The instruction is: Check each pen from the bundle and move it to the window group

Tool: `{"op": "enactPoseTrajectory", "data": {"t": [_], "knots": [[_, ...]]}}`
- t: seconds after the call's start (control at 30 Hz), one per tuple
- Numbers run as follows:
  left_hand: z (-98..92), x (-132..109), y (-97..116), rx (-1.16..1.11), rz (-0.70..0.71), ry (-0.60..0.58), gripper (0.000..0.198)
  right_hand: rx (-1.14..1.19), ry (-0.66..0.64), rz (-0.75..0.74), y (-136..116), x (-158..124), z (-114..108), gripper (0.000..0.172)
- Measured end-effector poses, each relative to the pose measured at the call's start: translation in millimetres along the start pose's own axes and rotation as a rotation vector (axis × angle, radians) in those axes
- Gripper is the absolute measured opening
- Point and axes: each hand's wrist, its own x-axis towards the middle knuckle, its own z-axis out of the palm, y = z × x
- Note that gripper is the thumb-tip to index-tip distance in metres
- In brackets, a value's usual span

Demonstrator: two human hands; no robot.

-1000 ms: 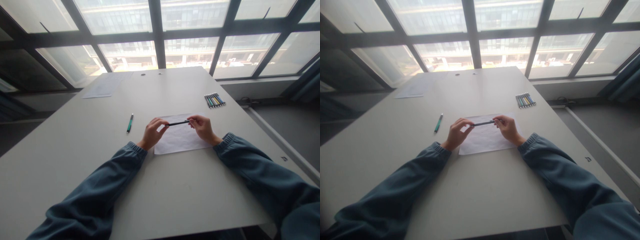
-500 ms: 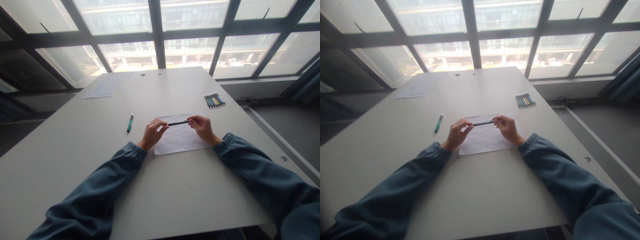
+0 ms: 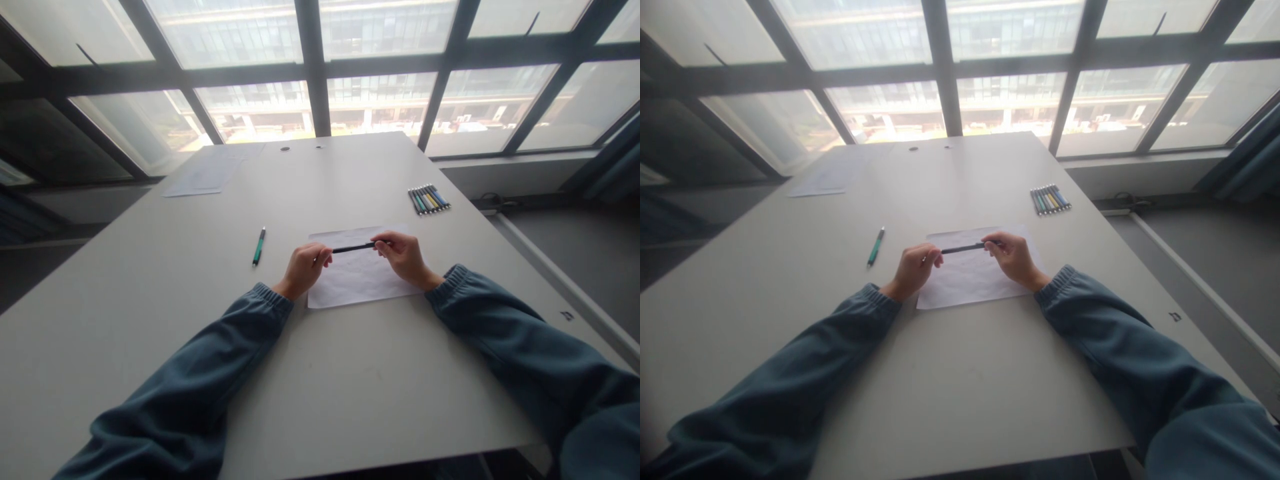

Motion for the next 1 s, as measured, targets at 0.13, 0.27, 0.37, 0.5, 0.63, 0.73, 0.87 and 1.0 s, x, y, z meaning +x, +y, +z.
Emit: {"op": "enactPoseTrajectory", "data": {"t": [0.13,0.27,0.37,0.5,0.63,0.73,0.87,1.0], "knots": [[1.0,-2,-3,-0.003,-0.041,-0.030,0.059,-0.001,0.003,0.003,-1,0,0,0.028],[-0.7,-1,-3,0.005,-0.054,-0.035,0.061,-0.006,0.011,0.002,-3,0,0,0.028],[-3.4,1,0,0.004,0.002,0.028,0.057,-0.006,0.027,-0.006,-5,0,0,0.027],[-5.0,4,5,0.079,0.082,0.109,0.034,-0.018,0.061,0.013,-7,1,0,0.030],[-4.1,5,8,0.144,0.141,0.160,0.023,-0.022,0.076,0.026,-8,2,0,0.033],[-3.6,5,9,0.146,0.164,0.181,0.017,-0.019,0.073,0.030,-8,2,0,0.032],[-3.5,6,8,0.127,0.160,0.175,0.012,-0.018,0.077,0.023,-8,2,-1,0.030],[-3.8,6,8,0.111,0.130,0.166,0.014,-0.030,0.075,0.020,-7,2,-1,0.032]]}}
